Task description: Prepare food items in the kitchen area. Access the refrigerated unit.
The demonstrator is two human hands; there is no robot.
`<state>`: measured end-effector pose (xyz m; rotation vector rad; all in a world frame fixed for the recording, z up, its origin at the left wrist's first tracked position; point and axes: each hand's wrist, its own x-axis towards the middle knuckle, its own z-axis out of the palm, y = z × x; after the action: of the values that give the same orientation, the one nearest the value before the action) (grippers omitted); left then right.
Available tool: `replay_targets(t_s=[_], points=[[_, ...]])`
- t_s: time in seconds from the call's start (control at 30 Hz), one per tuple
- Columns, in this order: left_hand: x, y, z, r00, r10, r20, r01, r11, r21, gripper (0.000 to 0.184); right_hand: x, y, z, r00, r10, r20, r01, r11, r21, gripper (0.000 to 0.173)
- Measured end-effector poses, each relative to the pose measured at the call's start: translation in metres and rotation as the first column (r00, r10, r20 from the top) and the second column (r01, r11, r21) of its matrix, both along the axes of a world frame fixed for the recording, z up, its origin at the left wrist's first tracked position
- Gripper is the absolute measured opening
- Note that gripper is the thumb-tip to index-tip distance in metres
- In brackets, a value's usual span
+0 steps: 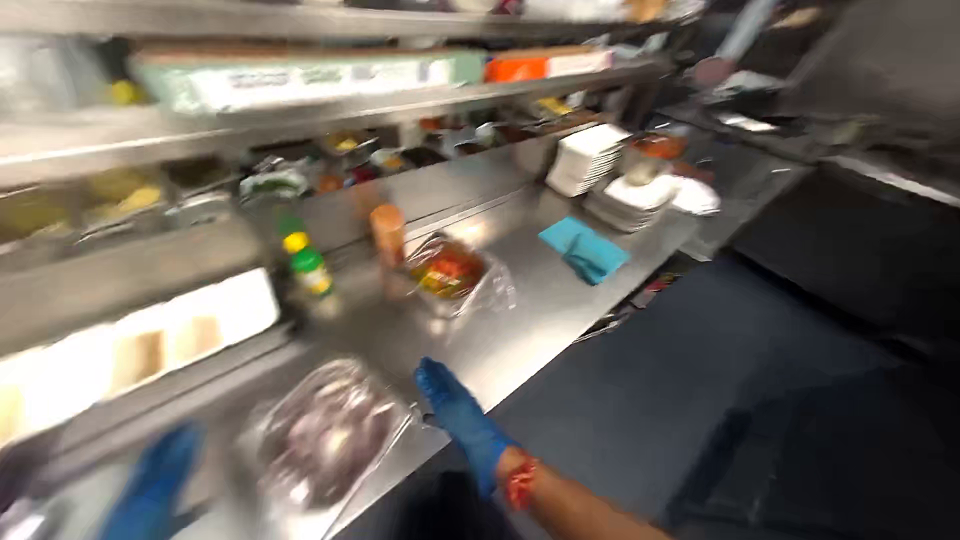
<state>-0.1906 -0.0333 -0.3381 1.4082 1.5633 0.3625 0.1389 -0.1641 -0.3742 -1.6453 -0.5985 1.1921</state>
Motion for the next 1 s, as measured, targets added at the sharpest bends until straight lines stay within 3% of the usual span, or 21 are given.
replay_targets(t_s=[0.07, 0.17, 0.27, 0.33, 0.43, 0.5, 0.57, 0.63, 0.73, 0.83, 0.87, 0.93, 1.0], points=[[0.037, -0.005, -0.022, 0.979, 0.124, 0.164, -0.107, 0.988, -0.108, 0.051, -0.023, 0.006, -0.004, 0.991, 0.135, -0.003, -0.135, 0.99, 0.025, 0.062], [0.057, -0.006, -0.038, 0.979, 0.167, 0.117, -0.162, 0.985, -0.054, 0.036, -0.031, 0.024, -0.019, 0.988, 0.125, 0.09, -0.134, 0.986, 0.096, 0.043], [0.052, -0.008, -0.04, 0.912, 0.288, 0.292, -0.225, 0.946, -0.231, 0.034, -0.021, 0.042, -0.023, 0.992, 0.106, -0.075, -0.099, 0.991, 0.095, 0.028], [0.045, -0.013, -0.037, 0.893, 0.286, 0.347, -0.145, 0.913, -0.38, 0.041, -0.012, 0.058, -0.027, 0.985, 0.095, -0.141, -0.076, 0.988, 0.133, 0.023], [0.023, -0.012, -0.028, 0.997, 0.02, 0.071, 0.007, 0.933, -0.359, 0.059, 0.003, 0.065, -0.028, 0.995, 0.059, -0.077, -0.041, 0.977, 0.21, 0.027], [0.006, -0.013, -0.024, 0.99, 0.027, -0.142, -0.049, 0.986, -0.159, 0.059, 0.013, 0.052, -0.024, 0.998, -0.033, 0.053, 0.021, 0.974, 0.225, 0.037], [0.015, -0.028, -0.018, 0.984, 0.177, -0.032, -0.179, 0.981, -0.081, 0.054, 0.014, 0.046, -0.023, 0.996, -0.073, 0.047, 0.061, 0.974, 0.219, 0.052], [0.042, -0.045, -0.015, 0.942, 0.288, 0.174, -0.261, 0.952, -0.161, 0.04, -0.003, 0.053, -0.024, 1.0, 0.017, -0.024, -0.012, 0.979, 0.204, 0.064], [0.071, -0.046, -0.026, 0.856, 0.402, 0.324, -0.357, 0.914, -0.191, 0.018, -0.022, 0.079, -0.025, 0.997, 0.069, -0.034, -0.063, 0.983, 0.17, 0.045], [0.072, -0.049, -0.028, 0.775, 0.485, 0.406, -0.341, 0.861, -0.378, 0.022, -0.013, 0.096, -0.037, 0.987, 0.086, -0.135, -0.062, 0.982, 0.177, 0.03], [0.068, -0.052, -0.027, 0.798, 0.454, 0.396, -0.287, 0.864, -0.413, 0.025, -0.006, 0.097, -0.04, 0.982, 0.112, -0.153, -0.079, 0.976, 0.202, 0.033], [0.053, -0.048, -0.023, 0.945, 0.23, 0.232, -0.13, 0.916, -0.379, 0.035, 0.005, 0.082, -0.036, 0.99, 0.122, -0.075, -0.102, 0.967, 0.232, 0.051], [0.034, -0.03, -0.017, 0.999, 0.046, -0.021, -0.048, 0.989, -0.142, 0.042, 0.011, 0.048, -0.03, 0.98, 0.174, 0.099, -0.194, 0.945, 0.264, 0.08]])
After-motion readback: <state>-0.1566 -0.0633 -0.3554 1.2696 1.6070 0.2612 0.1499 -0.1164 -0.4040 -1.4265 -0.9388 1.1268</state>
